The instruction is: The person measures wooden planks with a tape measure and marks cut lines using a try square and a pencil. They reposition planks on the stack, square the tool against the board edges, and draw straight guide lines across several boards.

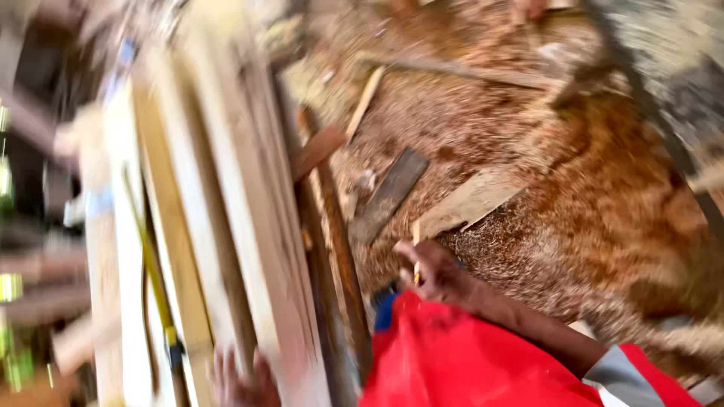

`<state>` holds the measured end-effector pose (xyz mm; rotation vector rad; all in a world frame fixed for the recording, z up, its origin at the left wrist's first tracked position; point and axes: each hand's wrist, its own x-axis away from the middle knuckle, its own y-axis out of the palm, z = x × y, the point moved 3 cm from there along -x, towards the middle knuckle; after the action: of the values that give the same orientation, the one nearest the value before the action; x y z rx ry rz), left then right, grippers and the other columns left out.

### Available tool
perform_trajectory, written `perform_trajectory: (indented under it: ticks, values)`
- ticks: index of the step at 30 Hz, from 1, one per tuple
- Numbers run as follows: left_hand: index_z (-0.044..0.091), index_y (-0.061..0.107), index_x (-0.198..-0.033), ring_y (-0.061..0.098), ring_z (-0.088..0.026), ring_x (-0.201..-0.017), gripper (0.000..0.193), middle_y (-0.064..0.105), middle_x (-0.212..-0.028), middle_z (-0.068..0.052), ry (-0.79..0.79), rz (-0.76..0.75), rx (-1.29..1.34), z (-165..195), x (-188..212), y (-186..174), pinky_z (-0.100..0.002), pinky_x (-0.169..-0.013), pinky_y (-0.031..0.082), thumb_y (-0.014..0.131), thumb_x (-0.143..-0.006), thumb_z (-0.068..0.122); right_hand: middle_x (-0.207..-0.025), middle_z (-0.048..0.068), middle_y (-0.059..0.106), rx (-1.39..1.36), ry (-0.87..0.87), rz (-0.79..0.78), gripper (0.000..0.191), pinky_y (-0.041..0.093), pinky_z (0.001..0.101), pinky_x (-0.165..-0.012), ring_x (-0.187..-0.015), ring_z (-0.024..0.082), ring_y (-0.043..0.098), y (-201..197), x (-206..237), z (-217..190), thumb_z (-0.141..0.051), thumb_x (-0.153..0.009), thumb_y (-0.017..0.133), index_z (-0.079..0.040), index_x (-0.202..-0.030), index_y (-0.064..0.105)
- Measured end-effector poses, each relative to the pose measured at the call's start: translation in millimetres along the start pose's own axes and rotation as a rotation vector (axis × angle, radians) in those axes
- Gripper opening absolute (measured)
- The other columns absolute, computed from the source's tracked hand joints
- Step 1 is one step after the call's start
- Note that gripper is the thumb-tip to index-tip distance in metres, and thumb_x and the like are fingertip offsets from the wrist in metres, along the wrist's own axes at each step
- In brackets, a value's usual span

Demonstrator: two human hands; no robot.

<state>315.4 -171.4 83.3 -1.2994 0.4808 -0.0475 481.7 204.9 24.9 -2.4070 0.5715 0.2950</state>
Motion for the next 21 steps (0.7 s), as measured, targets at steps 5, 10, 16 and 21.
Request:
perform_trajectory:
  ticks: [5,10,16,21]
  values:
    - [0.010,0.060,-0.139,0.026,-0.044,-0.153,0.067,0.049,-0.155,-0.019,-0.246,-0.148,0.052,6,38,12,-0.078,-0.111,0.015,0.074,-0.085,0.047,-0.120,0.023,0.068,0.027,-0.146,-0.006,0.050,0.056,0.0450,-0.098,-0.112,0.038,0.068,-20,-7,-5,-0.006,-0.085,0.072,0.002,-0.131,0.052]
    - [0.015,0.057,-0.140,0.024,-0.038,-0.155,0.072,0.050,-0.156,-0.011,-0.308,-0.188,-0.051,20,50,-17,-0.079,-0.112,0.011,0.076,-0.079,0.047,-0.121,0.021,0.069,0.081,-0.199,-0.094,0.052,0.054,0.0454,-0.100,-0.112,0.039,0.068,-11,-20,-6,-0.007,-0.085,0.072,0.004,-0.131,0.052]
    - [0.009,0.053,-0.148,0.028,-0.037,-0.155,0.079,0.057,-0.148,-0.008,-0.390,-0.186,-0.007,6,72,-34,-0.078,-0.117,0.010,0.077,-0.081,0.042,-0.123,0.022,0.067,-0.007,-0.203,-0.268,0.047,0.058,0.0410,-0.096,-0.110,0.036,0.069,28,-50,-27,-0.013,-0.090,0.072,0.004,-0.130,0.054]
    - [0.010,0.056,-0.145,0.033,-0.039,-0.151,0.068,0.061,-0.145,-0.011,-0.371,-0.074,0.047,-3,85,-47,-0.076,-0.120,0.013,0.078,-0.087,0.038,-0.125,0.022,0.068,0.032,-0.298,-0.332,0.047,0.054,0.0431,-0.100,-0.113,0.038,0.068,69,-91,-52,-0.014,-0.090,0.075,-0.002,-0.131,0.057]
